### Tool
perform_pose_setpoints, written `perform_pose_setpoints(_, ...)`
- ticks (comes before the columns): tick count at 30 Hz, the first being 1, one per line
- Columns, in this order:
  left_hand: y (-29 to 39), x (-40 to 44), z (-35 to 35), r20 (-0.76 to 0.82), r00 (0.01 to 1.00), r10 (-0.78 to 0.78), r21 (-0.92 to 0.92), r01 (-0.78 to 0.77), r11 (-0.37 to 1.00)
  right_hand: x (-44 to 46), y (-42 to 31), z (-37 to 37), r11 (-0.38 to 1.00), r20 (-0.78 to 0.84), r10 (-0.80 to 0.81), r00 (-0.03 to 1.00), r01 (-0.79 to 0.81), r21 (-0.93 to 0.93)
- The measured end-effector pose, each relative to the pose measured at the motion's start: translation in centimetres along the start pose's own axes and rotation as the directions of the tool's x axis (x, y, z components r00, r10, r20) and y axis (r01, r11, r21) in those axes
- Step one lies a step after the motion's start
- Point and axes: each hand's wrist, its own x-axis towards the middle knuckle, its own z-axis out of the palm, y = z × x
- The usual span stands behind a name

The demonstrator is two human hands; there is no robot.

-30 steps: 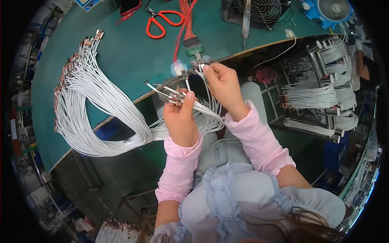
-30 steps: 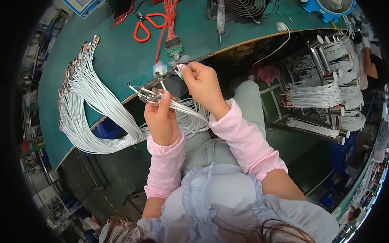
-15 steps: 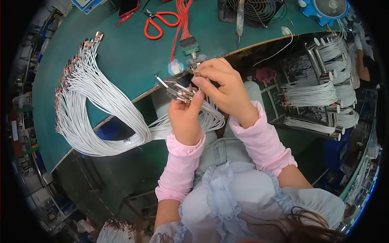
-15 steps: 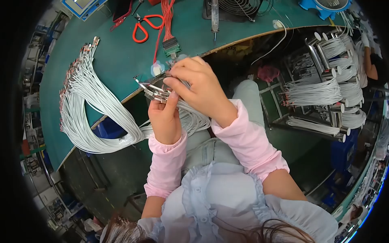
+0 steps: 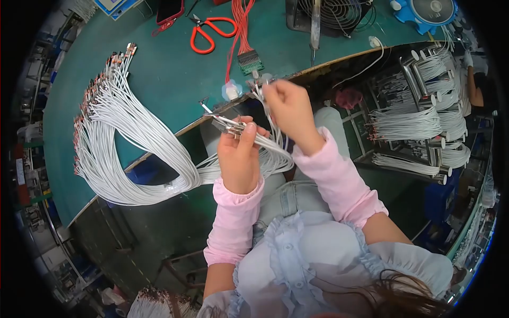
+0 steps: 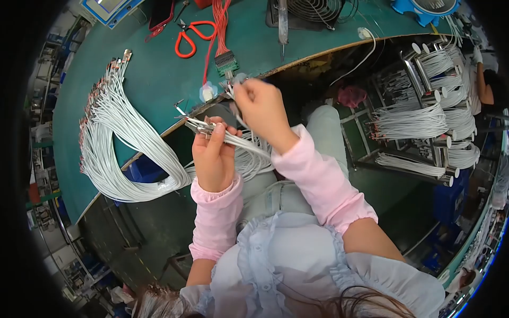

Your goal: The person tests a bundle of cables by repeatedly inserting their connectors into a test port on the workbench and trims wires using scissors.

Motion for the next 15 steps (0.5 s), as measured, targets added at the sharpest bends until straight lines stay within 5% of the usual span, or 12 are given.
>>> perform_pose_setpoints(4,-0.1,0.1,-0.6,-0.032,0.998,-0.054,-0.018,0.054,0.998,-1.3,1.4,-0.4,0.994,0.051,0.084,0.995,-0.088,0.07)
perform_pose_setpoints(7,-0.1,-0.1,-0.7,-0.029,0.999,-0.036,-0.03,0.035,0.999,-0.1,3.9,-1.7,0.991,-0.039,-0.038,0.999,0.033,-0.126)
perform_pose_setpoints(11,0.9,-0.9,-1.2,-0.008,1.0,0.016,-0.02,-0.017,1.0,0.7,6.7,-5.4,0.952,-0.124,-0.029,0.992,-0.01,-0.305)
perform_pose_setpoints(14,1.2,-1.1,-1.5,-0.004,1.0,0.028,-0.004,-0.028,1.0,1.2,8.0,-7.2,0.556,-0.136,-0.686,0.715,0.394,-0.732)
perform_pose_setpoints(15,1.2,-1.2,-1.5,-0.005,1.0,0.027,0.002,-0.027,1.0,0.6,6.8,-6.9,0.557,-0.136,-0.684,0.717,0.393,-0.732)
